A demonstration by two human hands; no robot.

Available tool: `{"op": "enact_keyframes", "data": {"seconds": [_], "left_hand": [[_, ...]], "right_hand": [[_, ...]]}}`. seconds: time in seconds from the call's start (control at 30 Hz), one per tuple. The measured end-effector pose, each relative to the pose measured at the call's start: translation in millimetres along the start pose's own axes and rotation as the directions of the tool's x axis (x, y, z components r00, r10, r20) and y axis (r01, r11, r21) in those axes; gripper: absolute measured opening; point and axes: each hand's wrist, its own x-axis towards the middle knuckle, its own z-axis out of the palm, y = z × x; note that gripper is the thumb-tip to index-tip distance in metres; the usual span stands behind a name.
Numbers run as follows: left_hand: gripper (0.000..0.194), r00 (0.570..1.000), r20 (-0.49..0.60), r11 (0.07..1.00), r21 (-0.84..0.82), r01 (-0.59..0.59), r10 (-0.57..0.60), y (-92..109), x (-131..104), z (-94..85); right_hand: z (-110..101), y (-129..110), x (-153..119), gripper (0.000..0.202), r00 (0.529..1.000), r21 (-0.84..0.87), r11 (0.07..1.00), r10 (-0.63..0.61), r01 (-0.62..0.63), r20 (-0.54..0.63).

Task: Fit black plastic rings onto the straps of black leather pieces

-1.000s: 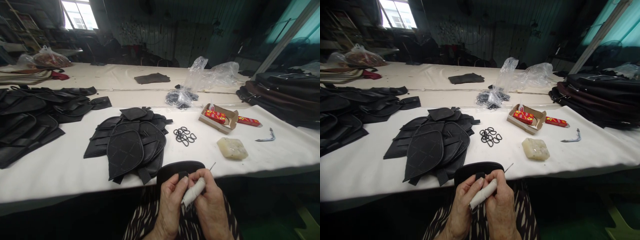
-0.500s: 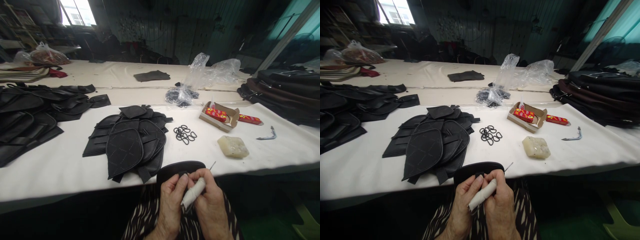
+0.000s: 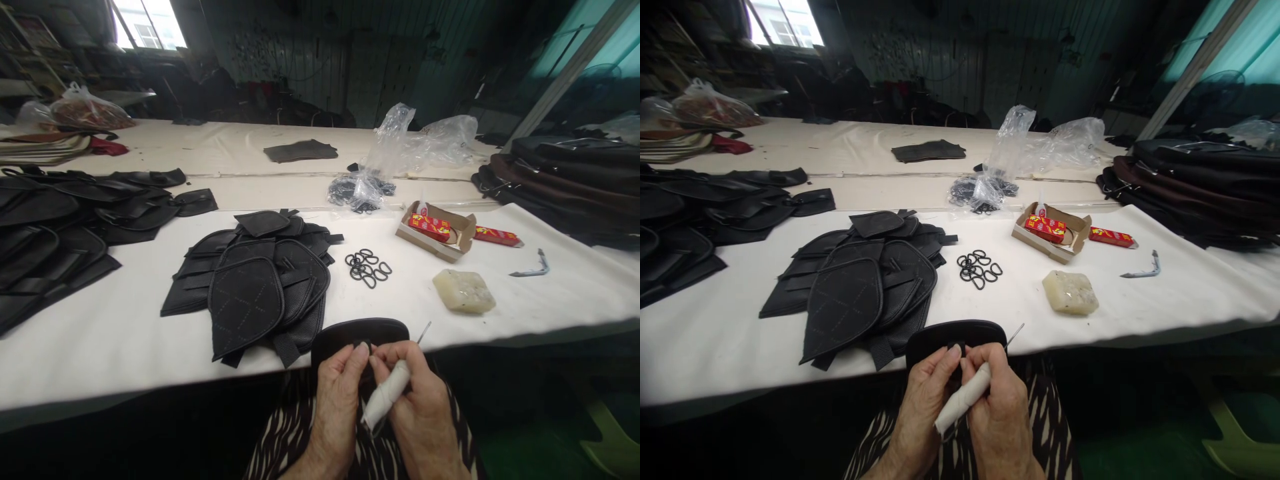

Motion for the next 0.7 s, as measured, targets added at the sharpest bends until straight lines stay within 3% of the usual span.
{"op": "enact_keyframes", "data": {"seconds": [0.1, 0.27, 0.4, 0.5, 0.6, 0.7], "left_hand": [[0.028, 1.0, 0.025, 0.997, -0.073, 0.012, -0.011, 0.4, 1.5, -1.0], [0.025, 0.995, 0.044, 0.975, -0.2, 0.092, -0.085, 3.2, 3.5, -1.4], [0.022, 0.989, 0.077, 0.949, -0.281, 0.142, -0.125, 9.4, 3.8, -1.5], [0.022, 0.985, 0.101, 0.937, -0.306, 0.166, -0.142, 12.4, 3.5, -2.3], [0.022, 0.984, 0.109, 0.938, -0.305, 0.167, -0.14, 12.3, 3.7, -3.3], [0.022, 0.982, 0.125, 0.94, -0.297, 0.171, -0.139, 10.8, 4.4, -4.7]], "right_hand": [[-15.9, -3.8, -4.6, 0.018, 1.0, 0.055, 0.998, -0.027, 0.027, -0.016], [-46.1, -11.1, -10.2, 0.048, 0.991, 0.177, 0.977, -0.127, 0.119, 0.032], [-45.2, -13.4, -9.0, 0.046, 0.986, 0.199, 0.968, -0.139, 0.155, -0.094], [-37.3, -10.4, -9.2, 0.035, 0.993, 0.229, 0.972, -0.024, 0.05, -0.117], [-33.3, -1.8, -9.8, 0.028, 0.981, 0.304, 0.938, 0.187, -0.166, -0.043], [-31.9, 8.4, -8.2, 0.024, 0.957, 0.392, 0.877, 0.288, -0.278, 0.034]]}}
